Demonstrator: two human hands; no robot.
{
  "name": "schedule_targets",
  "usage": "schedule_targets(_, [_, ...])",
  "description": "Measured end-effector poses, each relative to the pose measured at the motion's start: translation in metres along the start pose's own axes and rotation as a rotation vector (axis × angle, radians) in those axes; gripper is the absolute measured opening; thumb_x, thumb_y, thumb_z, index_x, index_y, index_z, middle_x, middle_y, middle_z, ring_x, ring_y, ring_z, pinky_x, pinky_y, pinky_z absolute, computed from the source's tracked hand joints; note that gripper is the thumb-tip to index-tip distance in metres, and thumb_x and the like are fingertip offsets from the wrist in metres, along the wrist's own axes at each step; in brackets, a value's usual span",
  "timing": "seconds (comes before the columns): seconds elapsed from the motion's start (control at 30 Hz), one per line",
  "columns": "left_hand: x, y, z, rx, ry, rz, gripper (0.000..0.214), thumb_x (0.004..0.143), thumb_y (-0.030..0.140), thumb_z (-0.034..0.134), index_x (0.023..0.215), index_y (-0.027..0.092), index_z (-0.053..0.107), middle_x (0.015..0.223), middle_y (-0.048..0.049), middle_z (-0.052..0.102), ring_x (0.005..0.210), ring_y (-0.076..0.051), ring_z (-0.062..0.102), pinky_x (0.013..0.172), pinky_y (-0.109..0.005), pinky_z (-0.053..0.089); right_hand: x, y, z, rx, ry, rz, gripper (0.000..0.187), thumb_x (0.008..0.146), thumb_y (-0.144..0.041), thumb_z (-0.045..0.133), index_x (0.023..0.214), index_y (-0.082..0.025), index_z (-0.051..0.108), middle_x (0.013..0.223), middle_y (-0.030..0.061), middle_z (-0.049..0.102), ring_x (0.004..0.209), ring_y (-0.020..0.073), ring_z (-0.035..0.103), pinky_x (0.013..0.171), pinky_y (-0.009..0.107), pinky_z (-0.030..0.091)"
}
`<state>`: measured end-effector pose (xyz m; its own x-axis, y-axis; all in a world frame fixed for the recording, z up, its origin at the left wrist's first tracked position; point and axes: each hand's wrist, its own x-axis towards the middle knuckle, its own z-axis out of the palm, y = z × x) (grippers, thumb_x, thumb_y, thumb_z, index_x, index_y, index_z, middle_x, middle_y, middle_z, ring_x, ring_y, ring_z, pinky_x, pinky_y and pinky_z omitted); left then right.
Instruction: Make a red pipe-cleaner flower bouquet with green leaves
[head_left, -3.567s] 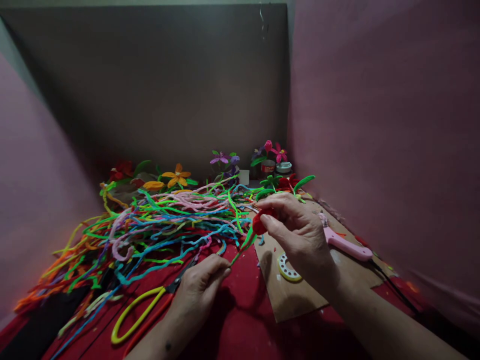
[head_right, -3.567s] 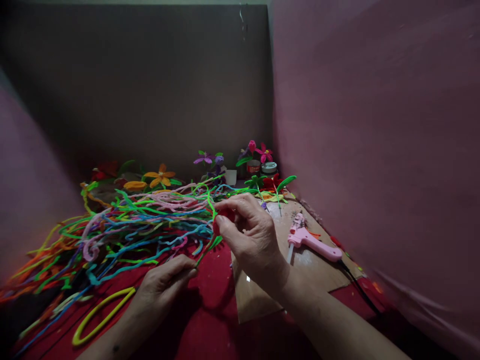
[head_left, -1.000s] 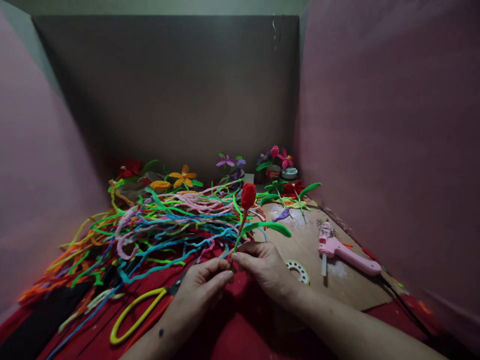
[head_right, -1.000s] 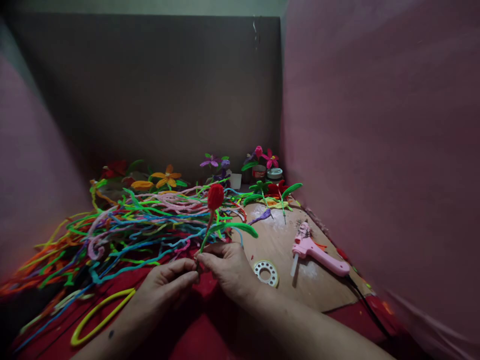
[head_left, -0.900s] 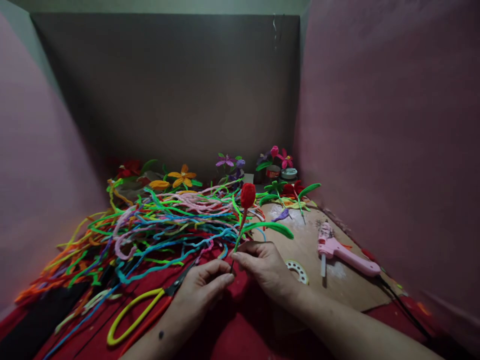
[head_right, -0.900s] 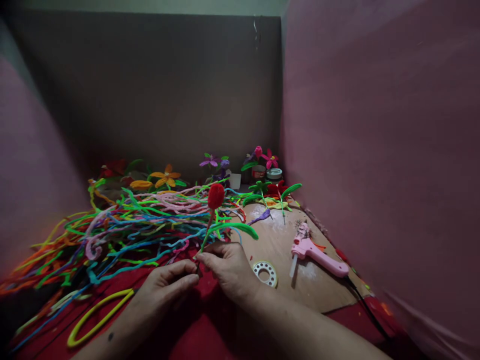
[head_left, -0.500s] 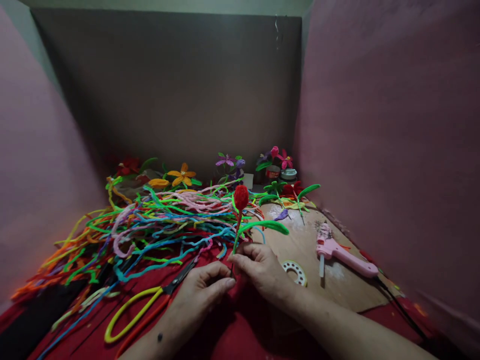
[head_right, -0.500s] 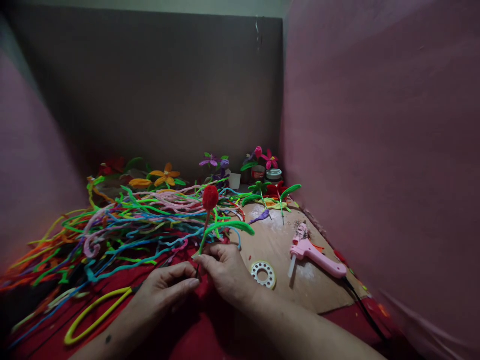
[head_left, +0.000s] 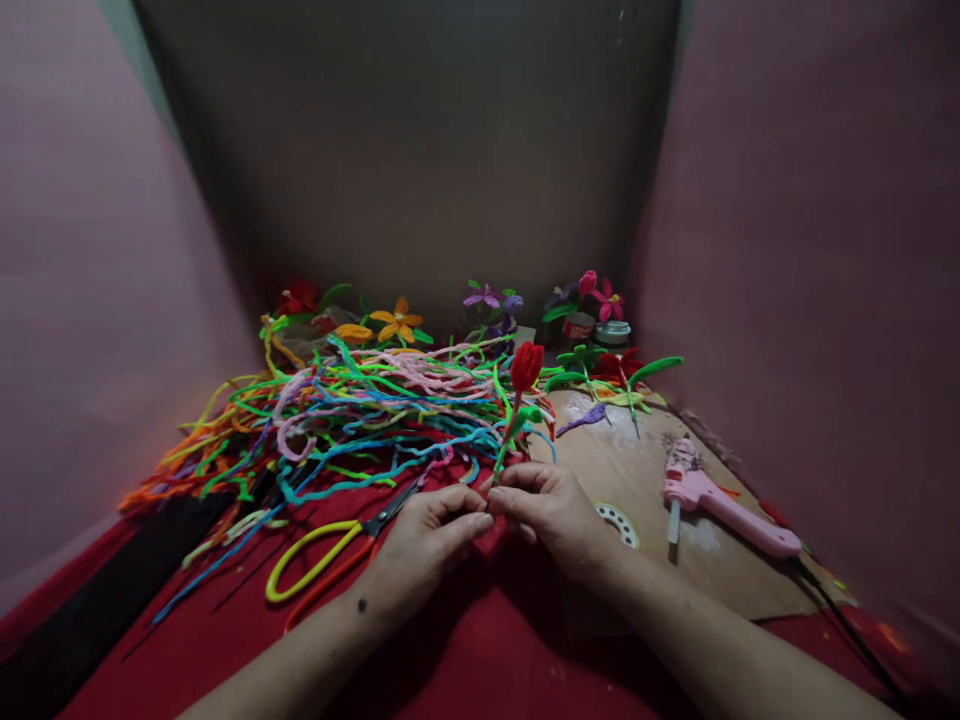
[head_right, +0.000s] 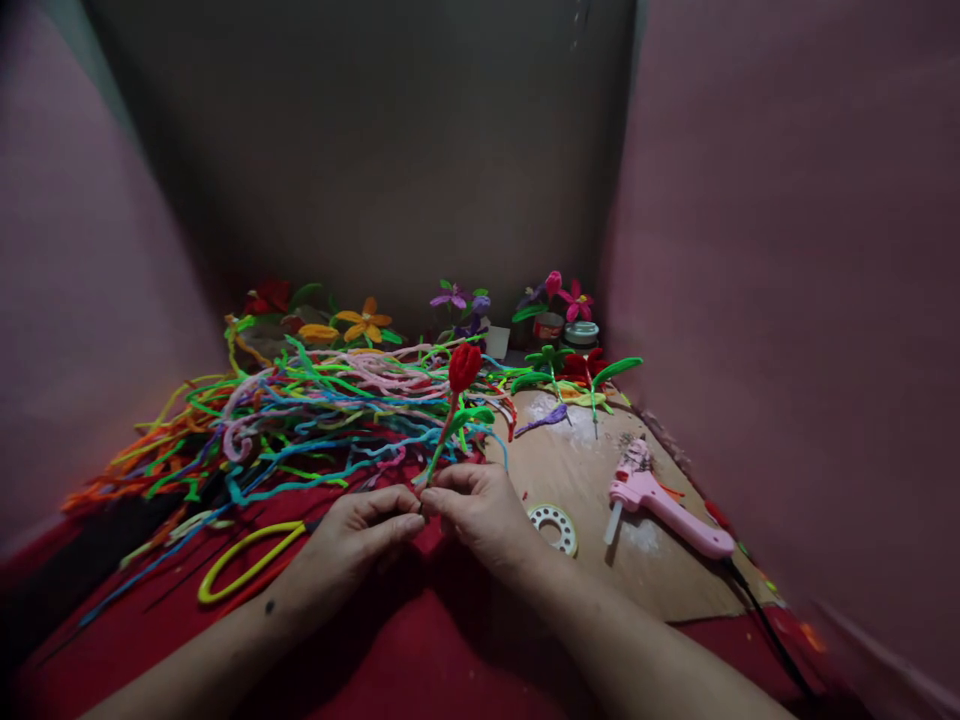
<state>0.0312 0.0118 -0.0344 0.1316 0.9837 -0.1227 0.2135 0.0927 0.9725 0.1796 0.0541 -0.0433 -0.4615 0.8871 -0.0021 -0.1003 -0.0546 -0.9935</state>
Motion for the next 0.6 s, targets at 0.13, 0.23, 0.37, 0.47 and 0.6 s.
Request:
schedule_targets(0.13, [-0.0004,0.0008,0.0002,-0.012,-0.018,0.003,0.015,0.075,0.027,0.055,0.067,0.014,0.054,0.05,0.0065,0.039,0.044,-0.006,0.03,0.042,-0.02,0.021,0.0004,0.0023,0.0,0.072,0.01,0.019,0.021,0.067,-0.033,0.065,0.064,-0.012,0.061,0.049,-0.0041,0.048,0.039,0.0043,0.033,0.039,0.021,0.021])
schedule_targets(0.23, [-0.0006,0.0017,-0.0001,-0.015,-0.029,0.0,0.015,0.076,0.028,0.055,0.068,0.015,0.053,0.05,0.0062,0.04,0.044,-0.006,0.032,0.042,-0.019,0.022,0.0006,0.0037,0.0003,0.133,0.018,0.014,0.019,0.066,-0.031,0.065,0.065,-0.013,0.061,0.048,-0.0044,0.049,0.038,0.0042,0.033,0.038,0.02,0.021])
schedule_targets(0.37, [-0.0006,0.0011,-0.0013,-0.011,-0.046,0.006,0.02,0.078,0.033,0.055,0.069,0.015,0.053,0.05,0.0065,0.039,0.043,-0.006,0.031,0.041,-0.019,0.022,0.0009,0.005,-0.0001,0.204,0.014,0.008,0.014,0.064,-0.025,0.066,0.069,-0.013,0.061,0.049,-0.0049,0.05,0.038,0.0041,0.035,0.038,0.02,0.022])
schedule_targets(0.47, [-0.0003,-0.0005,-0.0026,0.007,-0.057,0.017,0.022,0.078,0.036,0.055,0.071,0.015,0.055,0.051,0.0059,0.04,0.043,-0.006,0.033,0.042,-0.02,0.023,0.0007,0.0049,-0.0012,0.216,0.01,0.005,0.014,0.062,-0.022,0.067,0.07,-0.013,0.06,0.054,-0.0045,0.052,0.039,0.0038,0.036,0.039,0.02,0.023])
schedule_targets(0.6, [-0.0001,-0.0019,-0.0035,0.006,-0.06,0.007,0.022,0.079,0.035,0.054,0.072,0.015,0.055,0.052,0.0055,0.041,0.044,-0.006,0.033,0.042,-0.02,0.024,-0.0006,0.0042,-0.0028,0.165,0.007,0.0,0.019,0.066,-0.026,0.066,0.079,-0.014,0.061,0.054,-0.0047,0.052,0.039,0.0039,0.036,0.039,0.019,0.023])
